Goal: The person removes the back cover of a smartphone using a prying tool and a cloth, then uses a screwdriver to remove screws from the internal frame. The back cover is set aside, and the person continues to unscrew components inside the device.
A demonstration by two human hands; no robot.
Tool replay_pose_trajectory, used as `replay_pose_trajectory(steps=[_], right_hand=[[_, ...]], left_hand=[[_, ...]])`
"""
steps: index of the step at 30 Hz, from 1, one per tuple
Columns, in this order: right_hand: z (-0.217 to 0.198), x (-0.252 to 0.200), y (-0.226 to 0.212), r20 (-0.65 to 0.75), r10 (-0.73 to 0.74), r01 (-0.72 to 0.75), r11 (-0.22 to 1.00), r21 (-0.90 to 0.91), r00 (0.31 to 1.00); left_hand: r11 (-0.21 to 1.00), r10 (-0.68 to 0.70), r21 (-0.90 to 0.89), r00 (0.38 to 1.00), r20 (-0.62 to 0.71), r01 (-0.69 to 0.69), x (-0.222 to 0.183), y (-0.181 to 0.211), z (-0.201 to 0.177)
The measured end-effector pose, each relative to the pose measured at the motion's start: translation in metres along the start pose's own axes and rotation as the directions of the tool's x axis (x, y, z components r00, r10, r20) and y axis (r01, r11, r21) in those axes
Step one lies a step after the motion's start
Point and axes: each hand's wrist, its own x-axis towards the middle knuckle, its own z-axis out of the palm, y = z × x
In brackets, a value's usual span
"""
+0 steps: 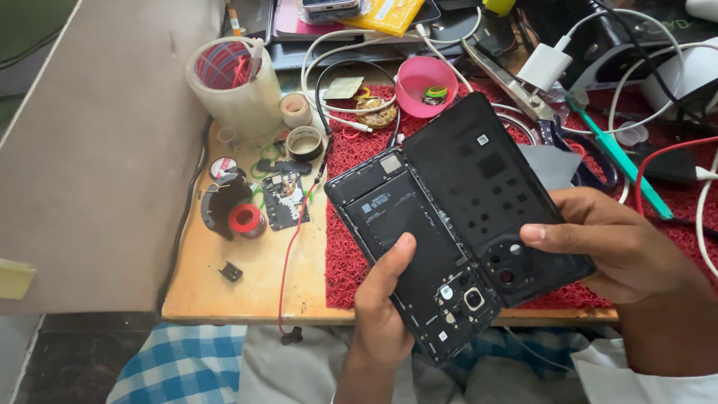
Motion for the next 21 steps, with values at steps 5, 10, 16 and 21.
replay_pose_trajectory(steps=[5, 10, 16, 21], right_hand=[[0.011, 0.001, 0.007, -0.137, 0.022, -0.007, 0.994, 0.106, 0.99], [0.022, 0.008, 0.015, -0.076, -0.029, 0.048, 0.964, 0.262, 0.997], [0.037, 0.01, 0.025, -0.064, -0.103, 0.12, 0.913, 0.39, 0.993], [0.047, 0.013, 0.036, -0.067, -0.134, 0.15, 0.876, 0.459, 0.989]], left_hand=[[0.998, -0.002, -0.061, 0.998, 0.064, 0.006, 0.001, 0.003, 0.004], [0.992, -0.022, -0.123, 0.995, 0.093, 0.033, 0.004, 0.007, 0.014], [0.982, 0.188, 0.015, 0.98, 0.072, -0.189, 0.006, 0.009, 0.017], [0.978, 0.207, -0.029, 0.977, 0.061, -0.205, 0.007, 0.006, 0.011]])
